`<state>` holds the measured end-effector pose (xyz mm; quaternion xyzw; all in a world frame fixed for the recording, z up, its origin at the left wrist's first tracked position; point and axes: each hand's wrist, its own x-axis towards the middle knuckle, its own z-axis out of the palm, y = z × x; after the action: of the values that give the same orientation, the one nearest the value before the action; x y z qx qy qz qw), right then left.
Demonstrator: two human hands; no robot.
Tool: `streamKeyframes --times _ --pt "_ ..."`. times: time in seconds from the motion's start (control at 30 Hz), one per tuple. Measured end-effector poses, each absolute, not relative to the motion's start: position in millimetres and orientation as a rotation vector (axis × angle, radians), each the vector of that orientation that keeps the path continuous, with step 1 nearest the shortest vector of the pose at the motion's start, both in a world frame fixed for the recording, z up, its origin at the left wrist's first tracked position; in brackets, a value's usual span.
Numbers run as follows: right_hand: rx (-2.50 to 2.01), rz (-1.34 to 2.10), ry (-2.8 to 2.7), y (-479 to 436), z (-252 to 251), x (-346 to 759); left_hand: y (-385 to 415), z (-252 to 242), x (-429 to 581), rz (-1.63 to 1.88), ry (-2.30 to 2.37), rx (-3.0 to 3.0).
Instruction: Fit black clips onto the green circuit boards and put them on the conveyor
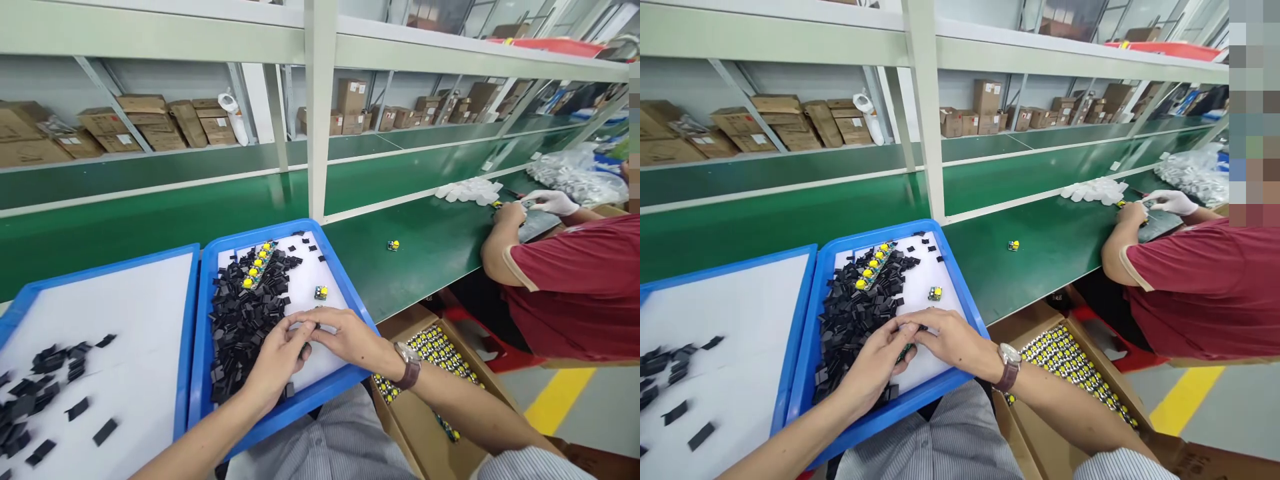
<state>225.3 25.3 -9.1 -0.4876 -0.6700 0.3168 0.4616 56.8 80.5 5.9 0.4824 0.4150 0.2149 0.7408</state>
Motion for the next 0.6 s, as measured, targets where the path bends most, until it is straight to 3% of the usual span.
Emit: streamKeyframes --times 0.27,0.43,0.6 --pt "-1.264 0.425 -1.531 18 -35 219 57 3 72 0.739 0.993 0.946" --pt "-1.406 0.482 -1.673 9 -25 238 66 6 66 0.647 1.048 0.991" --pt "-1.219 0.733 -1.845 -2 -8 233 71 8 63 0.476 0.936 1.168"
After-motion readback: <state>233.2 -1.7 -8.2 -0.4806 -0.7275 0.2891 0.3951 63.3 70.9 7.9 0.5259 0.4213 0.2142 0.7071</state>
